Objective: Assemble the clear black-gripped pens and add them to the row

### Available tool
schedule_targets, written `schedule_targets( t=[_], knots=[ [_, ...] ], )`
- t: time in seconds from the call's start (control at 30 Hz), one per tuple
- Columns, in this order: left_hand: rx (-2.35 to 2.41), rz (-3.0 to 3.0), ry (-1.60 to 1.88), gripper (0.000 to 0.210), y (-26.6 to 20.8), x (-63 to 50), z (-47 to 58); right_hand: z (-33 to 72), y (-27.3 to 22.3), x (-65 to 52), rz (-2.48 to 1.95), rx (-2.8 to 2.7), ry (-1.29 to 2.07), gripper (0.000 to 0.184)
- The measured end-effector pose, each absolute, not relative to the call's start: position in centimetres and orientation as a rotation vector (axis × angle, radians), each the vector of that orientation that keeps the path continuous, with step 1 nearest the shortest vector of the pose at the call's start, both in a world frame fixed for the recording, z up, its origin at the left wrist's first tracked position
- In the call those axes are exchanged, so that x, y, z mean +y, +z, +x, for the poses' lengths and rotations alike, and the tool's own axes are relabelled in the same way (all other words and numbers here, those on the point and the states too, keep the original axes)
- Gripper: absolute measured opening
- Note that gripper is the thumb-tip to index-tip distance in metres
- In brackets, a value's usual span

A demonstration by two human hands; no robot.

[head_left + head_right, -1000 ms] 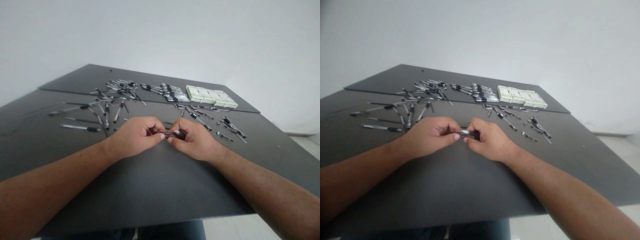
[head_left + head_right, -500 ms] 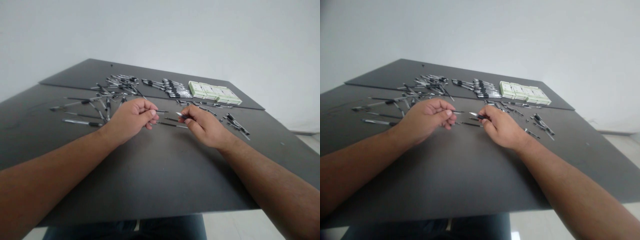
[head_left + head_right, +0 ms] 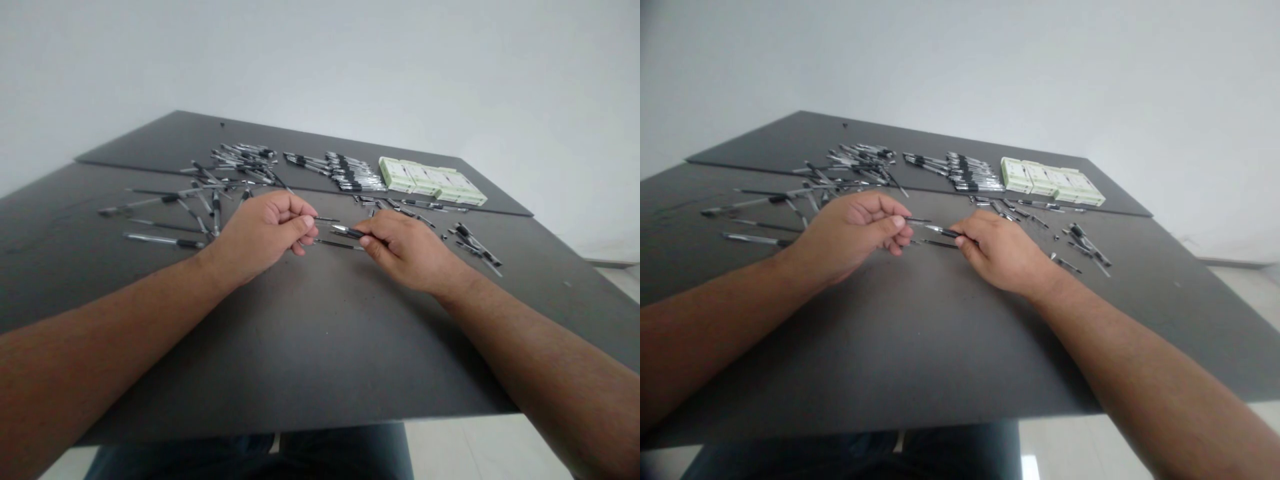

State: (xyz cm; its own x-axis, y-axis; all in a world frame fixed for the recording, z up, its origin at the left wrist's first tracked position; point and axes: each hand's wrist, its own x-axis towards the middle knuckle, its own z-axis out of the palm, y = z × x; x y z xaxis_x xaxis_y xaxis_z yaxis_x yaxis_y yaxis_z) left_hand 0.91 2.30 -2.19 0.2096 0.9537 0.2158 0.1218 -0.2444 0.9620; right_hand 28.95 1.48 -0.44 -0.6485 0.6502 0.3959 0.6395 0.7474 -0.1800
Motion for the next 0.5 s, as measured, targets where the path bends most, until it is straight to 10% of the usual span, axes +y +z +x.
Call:
schedule_targets(
  t=[0.5],
  knots=[
    [1.035,1.644,0.982,0.017,-1.96,1.90,1.24,28.29,-0.09,1.00,-1.027,-2.516,0.117,0.031]
  ],
)
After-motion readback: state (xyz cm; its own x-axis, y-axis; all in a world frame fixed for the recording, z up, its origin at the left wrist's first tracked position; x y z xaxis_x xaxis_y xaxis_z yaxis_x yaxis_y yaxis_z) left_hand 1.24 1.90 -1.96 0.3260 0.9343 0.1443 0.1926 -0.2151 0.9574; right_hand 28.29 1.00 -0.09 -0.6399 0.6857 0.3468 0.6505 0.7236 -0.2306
